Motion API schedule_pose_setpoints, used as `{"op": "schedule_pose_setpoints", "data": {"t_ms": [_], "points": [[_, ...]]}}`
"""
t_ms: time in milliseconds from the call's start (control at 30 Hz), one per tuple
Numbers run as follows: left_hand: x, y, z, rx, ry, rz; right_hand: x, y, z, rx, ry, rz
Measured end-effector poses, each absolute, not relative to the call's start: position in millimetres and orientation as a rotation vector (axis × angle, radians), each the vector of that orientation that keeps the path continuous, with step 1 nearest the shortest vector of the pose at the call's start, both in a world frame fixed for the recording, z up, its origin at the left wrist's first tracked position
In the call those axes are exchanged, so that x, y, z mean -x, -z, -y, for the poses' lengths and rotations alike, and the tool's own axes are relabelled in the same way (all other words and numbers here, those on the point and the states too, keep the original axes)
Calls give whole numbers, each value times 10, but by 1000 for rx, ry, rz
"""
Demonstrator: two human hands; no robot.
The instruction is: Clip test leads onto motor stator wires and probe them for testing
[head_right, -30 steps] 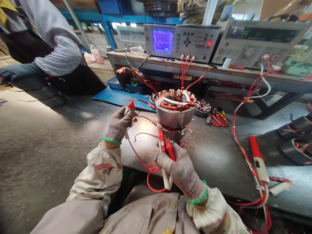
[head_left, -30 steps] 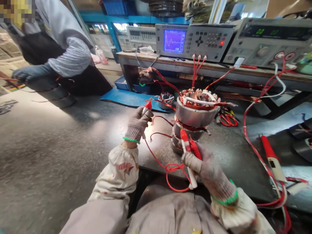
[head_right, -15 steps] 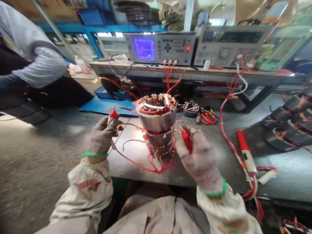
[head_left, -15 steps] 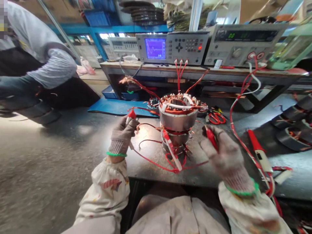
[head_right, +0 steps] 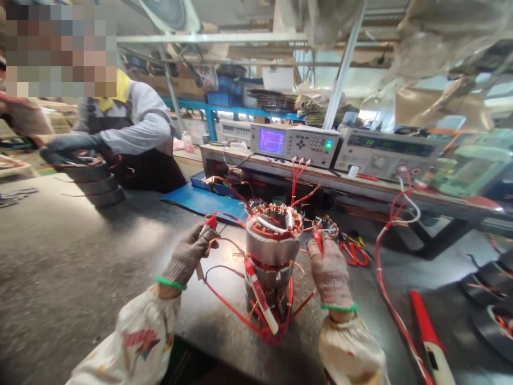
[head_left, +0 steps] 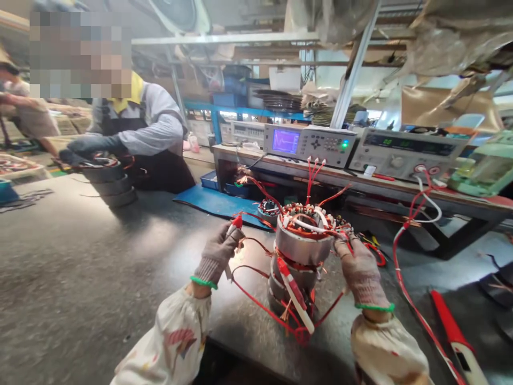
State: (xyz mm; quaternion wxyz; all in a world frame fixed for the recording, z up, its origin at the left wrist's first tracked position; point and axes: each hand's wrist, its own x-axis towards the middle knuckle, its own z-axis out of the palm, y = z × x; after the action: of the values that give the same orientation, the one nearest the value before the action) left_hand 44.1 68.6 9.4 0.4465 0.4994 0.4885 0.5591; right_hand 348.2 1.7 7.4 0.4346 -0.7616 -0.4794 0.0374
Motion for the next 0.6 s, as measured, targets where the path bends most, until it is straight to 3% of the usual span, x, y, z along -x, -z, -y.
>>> {"op": "schedule_pose_setpoints", "data": {"t_ms": [600], "points": [[-516, -8, -838, -1187, -1451, -1130, -3485, -166, -207, 1767, -126, 1216]]}}
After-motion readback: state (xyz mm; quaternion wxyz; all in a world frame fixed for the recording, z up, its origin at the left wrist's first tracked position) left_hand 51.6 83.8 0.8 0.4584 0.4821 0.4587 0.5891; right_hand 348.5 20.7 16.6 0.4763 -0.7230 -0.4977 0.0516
